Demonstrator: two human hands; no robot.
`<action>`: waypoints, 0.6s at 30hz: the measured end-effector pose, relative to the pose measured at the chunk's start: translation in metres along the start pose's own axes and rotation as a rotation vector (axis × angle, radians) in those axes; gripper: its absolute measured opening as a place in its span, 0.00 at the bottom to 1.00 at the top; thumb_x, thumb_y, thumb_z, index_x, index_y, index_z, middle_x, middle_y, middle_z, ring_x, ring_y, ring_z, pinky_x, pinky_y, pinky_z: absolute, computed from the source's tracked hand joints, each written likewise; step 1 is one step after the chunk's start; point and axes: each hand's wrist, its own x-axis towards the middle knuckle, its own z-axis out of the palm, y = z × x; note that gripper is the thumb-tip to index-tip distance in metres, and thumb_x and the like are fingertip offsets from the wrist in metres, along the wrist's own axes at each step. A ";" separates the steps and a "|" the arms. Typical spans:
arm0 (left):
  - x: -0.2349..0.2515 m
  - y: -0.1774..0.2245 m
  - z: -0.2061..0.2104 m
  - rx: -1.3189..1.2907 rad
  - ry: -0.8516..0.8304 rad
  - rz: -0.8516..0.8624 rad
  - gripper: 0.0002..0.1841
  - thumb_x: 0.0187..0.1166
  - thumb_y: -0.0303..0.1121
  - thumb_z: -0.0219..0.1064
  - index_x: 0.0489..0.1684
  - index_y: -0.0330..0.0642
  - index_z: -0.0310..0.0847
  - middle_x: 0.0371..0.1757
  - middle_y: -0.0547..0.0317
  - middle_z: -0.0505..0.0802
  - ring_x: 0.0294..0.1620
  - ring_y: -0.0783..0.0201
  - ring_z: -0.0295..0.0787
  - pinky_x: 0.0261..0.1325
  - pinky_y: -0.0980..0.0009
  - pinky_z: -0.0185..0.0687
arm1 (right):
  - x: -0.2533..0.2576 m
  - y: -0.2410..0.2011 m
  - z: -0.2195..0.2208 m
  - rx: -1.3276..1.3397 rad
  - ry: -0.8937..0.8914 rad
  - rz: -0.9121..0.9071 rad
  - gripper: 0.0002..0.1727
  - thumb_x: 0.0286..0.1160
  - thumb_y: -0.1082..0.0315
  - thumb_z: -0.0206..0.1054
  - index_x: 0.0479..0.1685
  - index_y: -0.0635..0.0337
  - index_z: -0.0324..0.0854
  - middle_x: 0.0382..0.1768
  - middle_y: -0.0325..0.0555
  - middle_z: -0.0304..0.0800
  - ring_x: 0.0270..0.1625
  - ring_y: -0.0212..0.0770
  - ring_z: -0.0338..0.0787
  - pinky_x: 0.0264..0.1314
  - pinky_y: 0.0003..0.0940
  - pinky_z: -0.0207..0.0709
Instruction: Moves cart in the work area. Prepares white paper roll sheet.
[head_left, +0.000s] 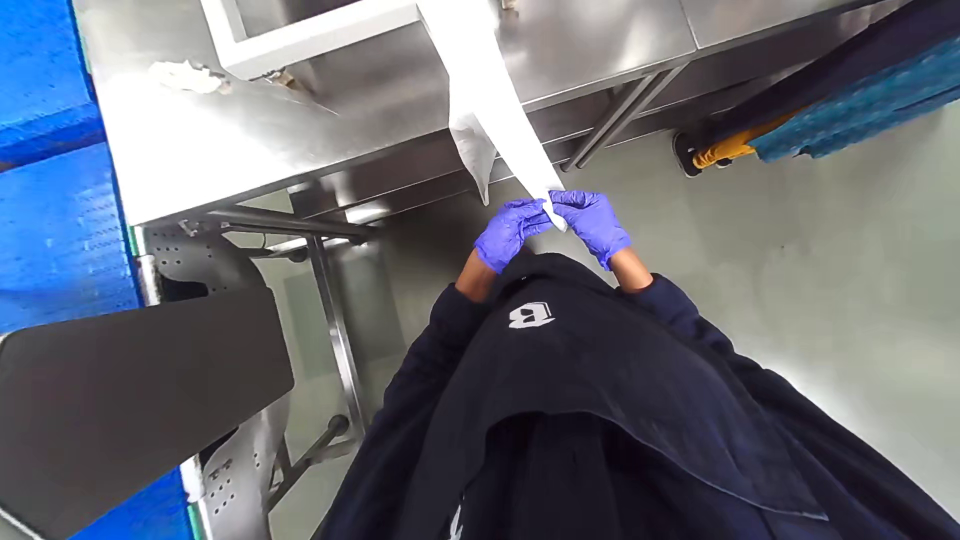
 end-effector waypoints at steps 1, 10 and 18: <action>0.002 0.000 -0.002 0.023 0.015 0.011 0.09 0.88 0.24 0.54 0.47 0.36 0.82 0.38 0.59 0.94 0.38 0.68 0.94 0.49 0.71 0.92 | 0.000 0.001 -0.001 0.009 -0.004 -0.007 0.13 0.75 0.74 0.72 0.57 0.60 0.89 0.46 0.42 0.94 0.40 0.28 0.89 0.46 0.27 0.83; 0.007 -0.003 0.007 0.185 0.092 0.080 0.04 0.79 0.17 0.64 0.42 0.32 0.83 0.36 0.57 0.94 0.38 0.67 0.93 0.49 0.70 0.91 | 0.005 0.005 -0.007 -0.064 0.007 0.055 0.07 0.78 0.65 0.72 0.43 0.60 0.89 0.32 0.39 0.90 0.32 0.29 0.86 0.42 0.31 0.82; 0.016 -0.005 0.020 0.321 0.138 0.156 0.02 0.76 0.16 0.66 0.37 0.30 0.83 0.35 0.55 0.94 0.37 0.66 0.93 0.48 0.68 0.92 | 0.017 0.010 -0.013 0.027 0.003 0.122 0.08 0.77 0.67 0.71 0.36 0.63 0.91 0.27 0.36 0.90 0.29 0.26 0.85 0.41 0.28 0.82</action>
